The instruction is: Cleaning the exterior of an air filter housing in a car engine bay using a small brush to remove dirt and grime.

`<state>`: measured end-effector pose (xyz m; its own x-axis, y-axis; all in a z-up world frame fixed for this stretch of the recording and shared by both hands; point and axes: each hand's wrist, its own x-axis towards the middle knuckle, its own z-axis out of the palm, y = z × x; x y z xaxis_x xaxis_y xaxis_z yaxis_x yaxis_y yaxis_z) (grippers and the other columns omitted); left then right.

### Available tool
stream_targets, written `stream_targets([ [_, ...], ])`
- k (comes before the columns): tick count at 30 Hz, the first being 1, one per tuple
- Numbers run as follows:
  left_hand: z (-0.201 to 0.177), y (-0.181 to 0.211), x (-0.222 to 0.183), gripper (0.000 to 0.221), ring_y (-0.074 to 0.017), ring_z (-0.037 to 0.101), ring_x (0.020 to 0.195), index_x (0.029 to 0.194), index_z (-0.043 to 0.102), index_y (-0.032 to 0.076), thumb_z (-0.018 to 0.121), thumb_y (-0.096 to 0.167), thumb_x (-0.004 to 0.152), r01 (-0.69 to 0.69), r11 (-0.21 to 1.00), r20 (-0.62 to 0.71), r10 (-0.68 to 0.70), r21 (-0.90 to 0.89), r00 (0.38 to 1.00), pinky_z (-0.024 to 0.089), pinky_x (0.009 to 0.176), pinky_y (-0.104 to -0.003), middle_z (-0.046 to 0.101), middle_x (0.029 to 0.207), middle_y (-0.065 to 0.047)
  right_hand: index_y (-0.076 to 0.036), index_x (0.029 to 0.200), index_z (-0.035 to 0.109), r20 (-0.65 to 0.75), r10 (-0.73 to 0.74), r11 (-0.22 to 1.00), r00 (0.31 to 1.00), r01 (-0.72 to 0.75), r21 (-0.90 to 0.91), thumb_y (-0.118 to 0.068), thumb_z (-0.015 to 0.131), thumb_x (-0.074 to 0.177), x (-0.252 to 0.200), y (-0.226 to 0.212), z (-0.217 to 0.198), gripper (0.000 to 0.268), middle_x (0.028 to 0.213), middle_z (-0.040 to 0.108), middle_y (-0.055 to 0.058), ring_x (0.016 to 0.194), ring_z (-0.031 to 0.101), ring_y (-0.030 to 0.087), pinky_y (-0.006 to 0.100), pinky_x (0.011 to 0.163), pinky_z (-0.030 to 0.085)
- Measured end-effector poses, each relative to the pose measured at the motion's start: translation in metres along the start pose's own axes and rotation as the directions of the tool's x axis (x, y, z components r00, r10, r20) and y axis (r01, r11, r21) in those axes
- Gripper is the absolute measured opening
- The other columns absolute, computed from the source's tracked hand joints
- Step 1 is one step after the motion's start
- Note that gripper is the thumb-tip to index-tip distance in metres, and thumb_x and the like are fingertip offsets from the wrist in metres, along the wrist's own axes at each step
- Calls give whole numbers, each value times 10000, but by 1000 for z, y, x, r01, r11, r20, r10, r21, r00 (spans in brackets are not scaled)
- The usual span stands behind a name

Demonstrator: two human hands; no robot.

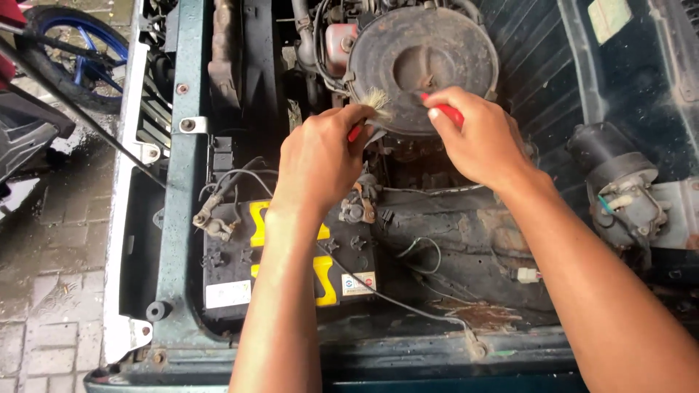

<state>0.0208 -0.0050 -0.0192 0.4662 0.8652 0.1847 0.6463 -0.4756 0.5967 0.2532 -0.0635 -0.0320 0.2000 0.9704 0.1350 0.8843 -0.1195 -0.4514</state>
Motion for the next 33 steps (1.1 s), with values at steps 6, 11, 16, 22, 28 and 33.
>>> stream_targets([
  [6, -2, 2, 1, 208, -366, 764, 823, 1154, 750, 220, 680, 177, 962, -35, 999, -12, 35, 9, 999, 614, 759, -516, 762, 954, -52, -211, 1261, 630, -72, -58, 938, 996, 29, -345, -376, 577, 1056, 7, 45, 17, 268, 1055, 639, 96, 848, 706, 406, 519, 822, 529],
  [11, -3, 7, 0, 227, -380, 763, 833, 1166, 747, 205, 664, 159, 960, -24, 1000, 14, 24, -4, 1000, 612, 778, -528, 766, 985, -68, -104, 1158, 721, -26, -240, 968, 970, 241, 65, -189, 648, 1003, -2, -11, 13, 191, 959, 663, 167, 823, 711, 386, 480, 773, 554],
  [16, -11, 12, -2, 236, -407, 758, 850, 1178, 742, 197, 663, 163, 957, -33, 999, 26, 34, -20, 999, 607, 795, -559, 767, 1013, -84, -105, 1160, 739, -60, -187, 934, 981, 196, 299, -147, 618, 1020, 0, -12, -10, 190, 867, 668, 143, 664, 724, 272, 386, 664, 572],
  [22, -13, 12, -2, 261, -412, 747, 912, 1218, 728, 239, 633, 206, 977, 17, 1000, -5, -17, -19, 1000, 592, 840, -573, 769, 1064, -54, -261, 1130, 663, -171, -98, 900, 980, 14, -435, -343, 542, 1057, 4, 50, 8, 164, 970, 638, 82, 777, 709, 418, 530, 739, 569],
  [28, -7, 17, -1, 294, -421, 733, 956, 1274, 705, 206, 605, 231, 999, 60, 998, -85, -62, -33, 994, 579, 855, -585, 758, 1149, -69, -219, 1092, 727, 29, -8, 954, 1000, -1, 300, -293, 609, 990, -5, -16, 5, 173, 698, 691, 77, 811, 733, 339, 435, 799, 565],
  [33, -9, 18, -2, 276, -356, 759, 915, 1261, 721, 238, 619, 249, 1005, 72, 997, -75, -71, 18, 995, 599, 834, -535, 772, 1068, -32, -204, 1118, 717, 22, 222, 940, 975, -220, 261, -279, 565, 1005, 4, 10, -5, 203, 882, 759, 80, 726, 750, 250, 369, 700, 586],
])
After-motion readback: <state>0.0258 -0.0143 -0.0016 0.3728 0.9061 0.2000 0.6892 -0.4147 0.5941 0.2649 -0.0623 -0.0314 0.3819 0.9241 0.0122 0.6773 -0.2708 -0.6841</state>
